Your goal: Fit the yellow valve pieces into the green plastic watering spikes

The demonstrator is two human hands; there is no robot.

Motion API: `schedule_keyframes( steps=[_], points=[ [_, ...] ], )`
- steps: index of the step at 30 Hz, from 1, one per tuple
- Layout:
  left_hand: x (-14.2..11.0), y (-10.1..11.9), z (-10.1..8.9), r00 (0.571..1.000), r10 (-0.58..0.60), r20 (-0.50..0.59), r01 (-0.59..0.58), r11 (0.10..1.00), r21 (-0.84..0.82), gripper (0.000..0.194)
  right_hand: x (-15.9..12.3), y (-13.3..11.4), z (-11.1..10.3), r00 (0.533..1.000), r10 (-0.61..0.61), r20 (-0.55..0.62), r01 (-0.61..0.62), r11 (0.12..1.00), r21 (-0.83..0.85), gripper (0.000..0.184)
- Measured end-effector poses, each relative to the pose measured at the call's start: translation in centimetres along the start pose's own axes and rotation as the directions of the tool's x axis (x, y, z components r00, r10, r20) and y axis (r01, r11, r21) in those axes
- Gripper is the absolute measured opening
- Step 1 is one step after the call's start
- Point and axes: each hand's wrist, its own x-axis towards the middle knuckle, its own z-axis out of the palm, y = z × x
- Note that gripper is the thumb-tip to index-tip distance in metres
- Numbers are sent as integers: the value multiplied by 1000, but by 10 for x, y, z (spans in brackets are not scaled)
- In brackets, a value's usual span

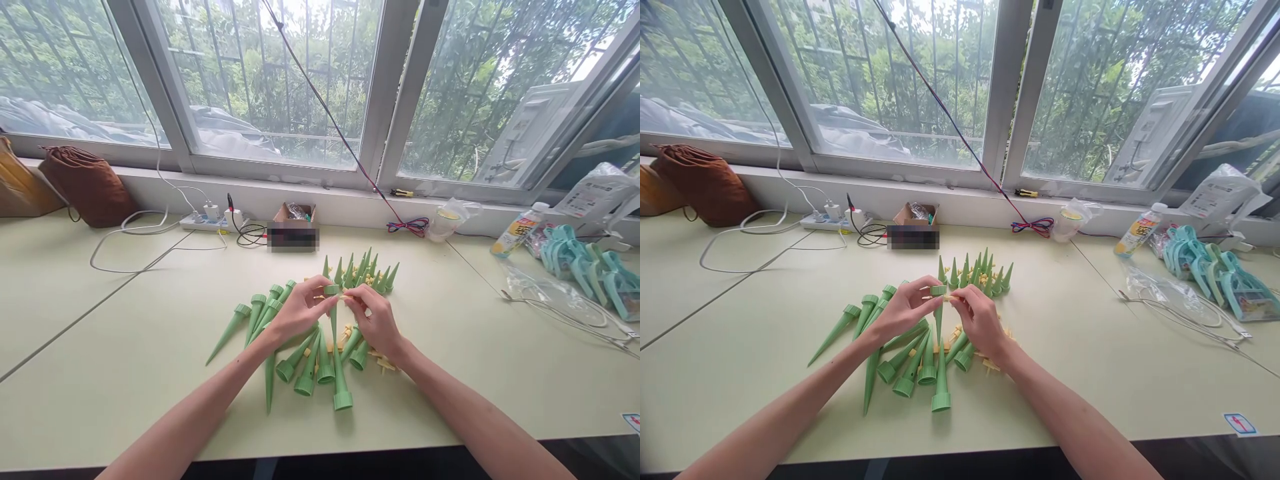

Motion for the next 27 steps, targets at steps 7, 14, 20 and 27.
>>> schedule_keyframes(
  steps=[7, 14, 20, 27],
  points=[
    [-1, 1, 1, 996, 86, -10, -84, 990, 109, 18, 0, -1, 0, 999, 28, 16, -29, 1000, 13, 18],
    [-2, 2, 3, 993, 116, 7, -115, 983, 141, 15, 0, -1, 0, 998, 47, 29, -48, 999, 20, 23],
    [-2, 1, 3, 992, 128, 11, -128, 976, 177, 14, 0, -2, 0, 996, 83, 25, -83, 997, -7, 29],
    [-2, 4, 4, 992, 126, 3, -124, 975, 184, 13, -1, 1, 2, 996, 90, 23, -90, 996, -26, 31]
  ],
)
